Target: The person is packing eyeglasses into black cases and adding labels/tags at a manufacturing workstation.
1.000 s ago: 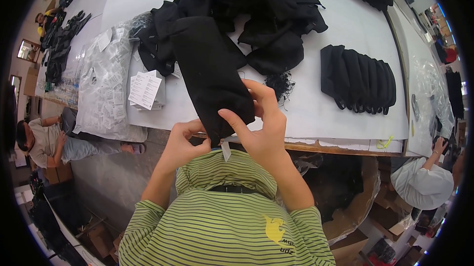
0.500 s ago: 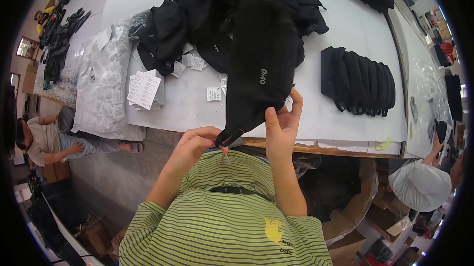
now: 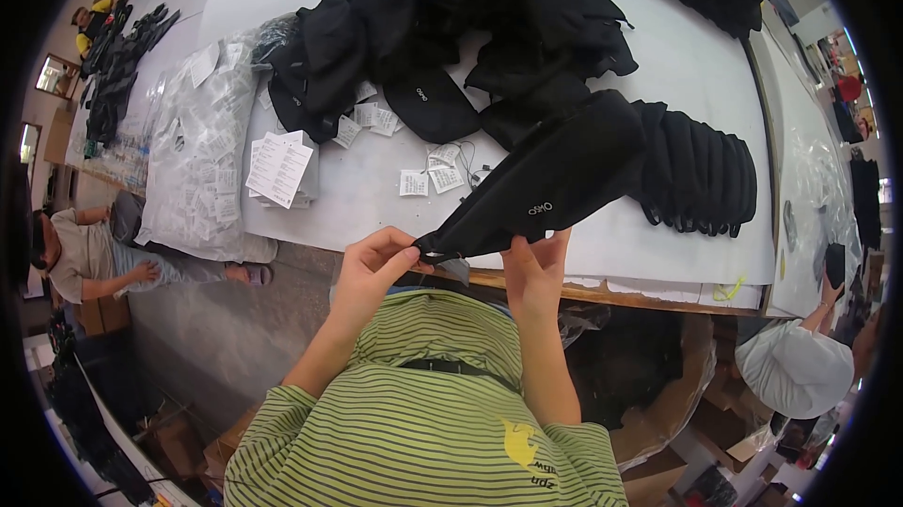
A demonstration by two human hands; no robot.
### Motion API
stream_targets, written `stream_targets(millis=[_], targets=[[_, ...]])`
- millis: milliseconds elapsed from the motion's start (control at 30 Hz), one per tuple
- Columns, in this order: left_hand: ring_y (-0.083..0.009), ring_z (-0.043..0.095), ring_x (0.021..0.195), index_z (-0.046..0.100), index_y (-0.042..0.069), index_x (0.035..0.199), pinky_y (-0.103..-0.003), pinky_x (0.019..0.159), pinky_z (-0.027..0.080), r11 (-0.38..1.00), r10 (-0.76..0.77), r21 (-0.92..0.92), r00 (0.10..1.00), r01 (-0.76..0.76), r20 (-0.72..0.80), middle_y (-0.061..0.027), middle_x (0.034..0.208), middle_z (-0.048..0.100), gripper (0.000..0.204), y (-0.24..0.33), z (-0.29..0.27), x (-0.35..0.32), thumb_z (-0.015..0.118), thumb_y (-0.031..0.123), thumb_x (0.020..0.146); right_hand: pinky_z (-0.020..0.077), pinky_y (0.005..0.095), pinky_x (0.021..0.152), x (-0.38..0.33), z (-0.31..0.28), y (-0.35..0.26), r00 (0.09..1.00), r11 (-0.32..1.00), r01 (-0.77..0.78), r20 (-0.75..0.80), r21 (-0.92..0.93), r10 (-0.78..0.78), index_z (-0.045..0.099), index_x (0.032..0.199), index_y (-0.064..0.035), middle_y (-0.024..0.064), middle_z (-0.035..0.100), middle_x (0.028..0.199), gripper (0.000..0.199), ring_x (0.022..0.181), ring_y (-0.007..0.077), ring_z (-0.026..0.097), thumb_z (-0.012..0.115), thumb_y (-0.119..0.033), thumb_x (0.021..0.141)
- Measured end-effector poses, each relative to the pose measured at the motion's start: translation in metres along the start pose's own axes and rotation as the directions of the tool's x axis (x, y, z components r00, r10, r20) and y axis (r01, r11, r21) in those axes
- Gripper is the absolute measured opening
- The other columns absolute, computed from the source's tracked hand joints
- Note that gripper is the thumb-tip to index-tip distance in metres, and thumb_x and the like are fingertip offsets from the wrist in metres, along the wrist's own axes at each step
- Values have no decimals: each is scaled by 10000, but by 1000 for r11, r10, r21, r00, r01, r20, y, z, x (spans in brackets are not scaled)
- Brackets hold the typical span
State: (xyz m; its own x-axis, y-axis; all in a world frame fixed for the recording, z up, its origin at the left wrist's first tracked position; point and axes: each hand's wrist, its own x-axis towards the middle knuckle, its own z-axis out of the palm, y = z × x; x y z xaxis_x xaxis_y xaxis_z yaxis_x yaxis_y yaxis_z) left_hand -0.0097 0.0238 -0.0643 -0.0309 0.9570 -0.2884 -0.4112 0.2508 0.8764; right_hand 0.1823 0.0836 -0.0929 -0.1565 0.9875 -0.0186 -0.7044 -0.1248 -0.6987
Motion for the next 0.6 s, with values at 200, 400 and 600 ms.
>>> stream_targets(millis=[200,400,600], targets=[[-116,636,819,634,-44,992,-229,751,479,993,83,80,996,-84,19,-63,917,661,133,1,7,-5,615,49,899,412,342,947,-1,-12,-5,979,899,-152,-187,-411,80,321,1354,-50,134,510,1244,647,1097,190,526,696,-31,826],[-119,592,741,673,-12,963,-225,668,445,892,305,343,952,-294,24,-62,844,649,131,-6,13,-1,661,31,840,436,259,712,-5,-9,-9,920,476,43,-151,-879,-361,419,1237,-23,58,535,915,535,824,140,525,718,-26,793],[-183,606,753,679,-5,955,-283,647,481,751,435,522,898,-403,68,-86,820,661,174,-2,24,-5,703,17,784,467,292,606,-12,53,-48,842,141,535,514,-833,-164,662,915,-31,76,623,854,215,713,194,577,748,-3,720]])
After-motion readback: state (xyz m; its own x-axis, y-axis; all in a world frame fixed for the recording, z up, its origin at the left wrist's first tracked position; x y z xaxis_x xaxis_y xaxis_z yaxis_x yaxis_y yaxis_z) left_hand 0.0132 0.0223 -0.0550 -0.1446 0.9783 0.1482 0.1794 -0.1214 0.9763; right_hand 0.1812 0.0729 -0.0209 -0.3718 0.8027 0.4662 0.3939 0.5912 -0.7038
